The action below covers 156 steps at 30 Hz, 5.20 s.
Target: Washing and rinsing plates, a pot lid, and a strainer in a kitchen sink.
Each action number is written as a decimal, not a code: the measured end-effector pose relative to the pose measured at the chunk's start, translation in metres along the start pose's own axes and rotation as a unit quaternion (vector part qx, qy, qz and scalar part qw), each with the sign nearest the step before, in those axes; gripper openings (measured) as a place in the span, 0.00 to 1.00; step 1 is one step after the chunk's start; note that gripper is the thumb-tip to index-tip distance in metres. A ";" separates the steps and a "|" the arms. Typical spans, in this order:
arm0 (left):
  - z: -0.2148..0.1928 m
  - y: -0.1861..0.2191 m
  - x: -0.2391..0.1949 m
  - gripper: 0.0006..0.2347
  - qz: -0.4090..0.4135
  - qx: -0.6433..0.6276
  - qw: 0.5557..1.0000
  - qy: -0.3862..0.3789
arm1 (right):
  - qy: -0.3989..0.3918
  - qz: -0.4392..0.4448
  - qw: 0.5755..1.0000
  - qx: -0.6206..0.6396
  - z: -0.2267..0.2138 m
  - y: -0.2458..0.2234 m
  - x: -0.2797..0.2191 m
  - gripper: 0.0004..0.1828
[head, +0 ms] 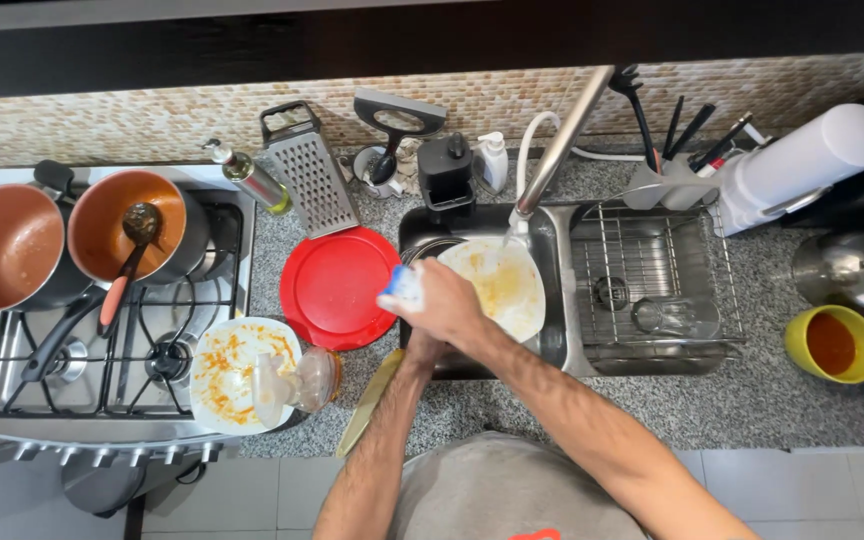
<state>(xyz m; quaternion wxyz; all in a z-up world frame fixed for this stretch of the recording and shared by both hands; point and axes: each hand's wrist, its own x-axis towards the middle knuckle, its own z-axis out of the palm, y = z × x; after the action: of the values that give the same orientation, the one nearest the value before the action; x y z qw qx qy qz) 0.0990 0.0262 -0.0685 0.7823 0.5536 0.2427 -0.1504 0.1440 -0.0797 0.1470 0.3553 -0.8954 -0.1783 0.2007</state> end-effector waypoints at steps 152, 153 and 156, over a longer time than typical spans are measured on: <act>0.013 0.004 -0.027 0.15 -0.019 -0.043 0.997 -0.066 | 0.001 -0.186 0.949 -0.256 0.000 0.244 -0.075 0.28; 0.011 0.003 -0.025 0.15 -0.017 -0.039 0.997 -0.060 | 0.045 -0.162 0.944 -0.284 -0.006 0.250 -0.076 0.28; 0.001 0.000 -0.018 0.15 -0.024 -0.040 0.998 -0.053 | 0.076 -0.011 0.976 -0.206 -0.044 0.195 -0.095 0.31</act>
<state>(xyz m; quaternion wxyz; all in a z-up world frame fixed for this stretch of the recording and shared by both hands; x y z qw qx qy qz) 0.0841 0.0241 -0.0586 0.8115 0.5076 0.2200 -0.1880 0.1183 -0.2820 0.0599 0.1781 -0.9600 -0.1980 0.0869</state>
